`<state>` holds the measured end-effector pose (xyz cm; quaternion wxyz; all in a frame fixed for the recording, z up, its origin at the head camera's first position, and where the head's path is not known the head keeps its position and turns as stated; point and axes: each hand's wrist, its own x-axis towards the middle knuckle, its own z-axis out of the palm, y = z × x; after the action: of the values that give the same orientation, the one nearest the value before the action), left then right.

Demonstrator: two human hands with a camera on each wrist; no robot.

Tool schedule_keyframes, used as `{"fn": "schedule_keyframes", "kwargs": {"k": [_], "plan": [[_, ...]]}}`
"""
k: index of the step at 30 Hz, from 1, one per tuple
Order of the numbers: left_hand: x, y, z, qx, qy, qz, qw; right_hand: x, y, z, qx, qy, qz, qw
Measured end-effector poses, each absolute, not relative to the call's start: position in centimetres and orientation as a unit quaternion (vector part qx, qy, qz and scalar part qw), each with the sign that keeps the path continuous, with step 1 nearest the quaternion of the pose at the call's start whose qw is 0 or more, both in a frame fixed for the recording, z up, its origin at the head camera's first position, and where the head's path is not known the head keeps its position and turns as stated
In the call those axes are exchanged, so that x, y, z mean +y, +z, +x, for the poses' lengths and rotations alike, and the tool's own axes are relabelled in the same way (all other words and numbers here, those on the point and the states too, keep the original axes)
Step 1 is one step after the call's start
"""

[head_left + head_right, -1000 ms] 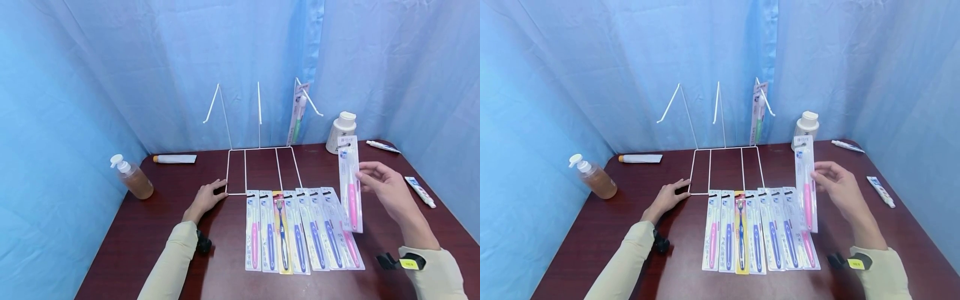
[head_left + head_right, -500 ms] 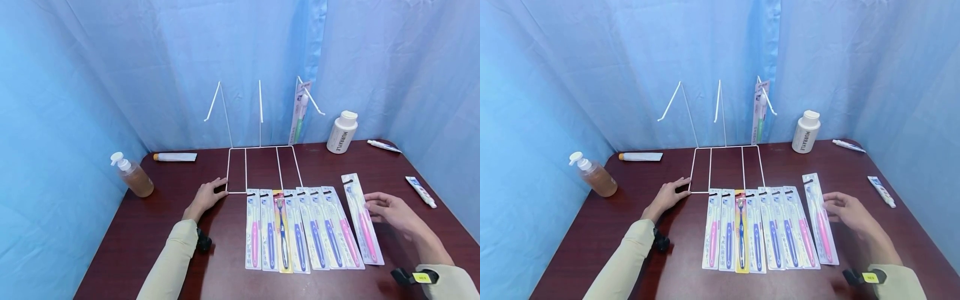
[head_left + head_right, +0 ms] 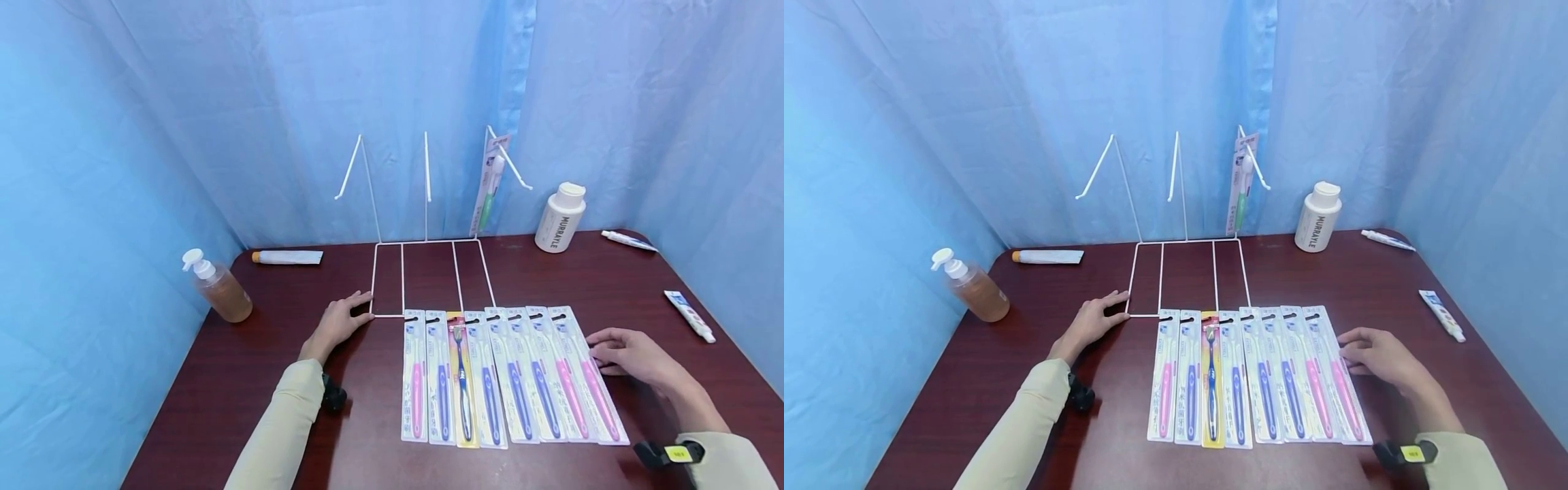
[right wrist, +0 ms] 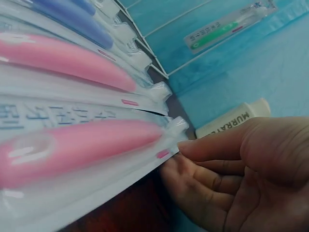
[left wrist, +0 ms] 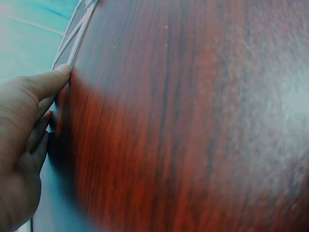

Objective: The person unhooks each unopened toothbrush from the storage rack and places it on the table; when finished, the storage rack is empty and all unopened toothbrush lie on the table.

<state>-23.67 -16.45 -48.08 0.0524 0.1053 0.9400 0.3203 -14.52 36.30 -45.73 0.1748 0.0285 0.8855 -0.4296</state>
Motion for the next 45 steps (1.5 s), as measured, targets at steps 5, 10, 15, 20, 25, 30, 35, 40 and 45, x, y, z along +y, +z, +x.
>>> {"fn": "schedule_keyframes", "kwargs": {"k": [5,10,15,20,25,30,35,40,45], "plan": [[-16.5,-48.1,-23.8,0.943,0.313,0.103,0.051,35.1,-44.0,-15.5,0.922,-0.364,0.019,0.132],[-16.6,-48.2,-23.9,0.942,0.315,0.102,0.053,33.0,-41.4,-17.7,0.932,-0.355,-0.007,0.078],[-16.6,-48.3,-23.9,0.941,0.317,0.103,0.056,30.0,-39.4,-20.4,0.923,-0.383,-0.044,0.019],[-16.6,-48.3,-24.0,0.942,0.316,0.101,0.054,27.2,-38.9,-23.6,0.896,-0.438,-0.059,-0.050],[-16.5,-48.2,-23.9,0.941,0.317,0.105,0.045,25.0,-38.5,-26.8,0.855,-0.506,-0.056,-0.099],[-16.5,-48.3,-23.8,0.942,0.316,0.107,0.041,23.6,-37.8,-29.8,0.822,-0.554,-0.060,-0.119],[-16.6,-48.5,-23.8,0.943,0.312,0.105,0.043,22.6,-37.0,-32.3,0.782,-0.609,-0.061,-0.116],[-16.5,-48.4,-23.6,0.943,0.314,0.105,0.044,21.5,-36.3,-34.2,0.752,-0.643,-0.059,-0.133],[-16.3,-48.3,-23.6,0.942,0.316,0.106,0.045,20.4,-35.9,-34.5,0.744,-0.647,-0.050,-0.158]]}}
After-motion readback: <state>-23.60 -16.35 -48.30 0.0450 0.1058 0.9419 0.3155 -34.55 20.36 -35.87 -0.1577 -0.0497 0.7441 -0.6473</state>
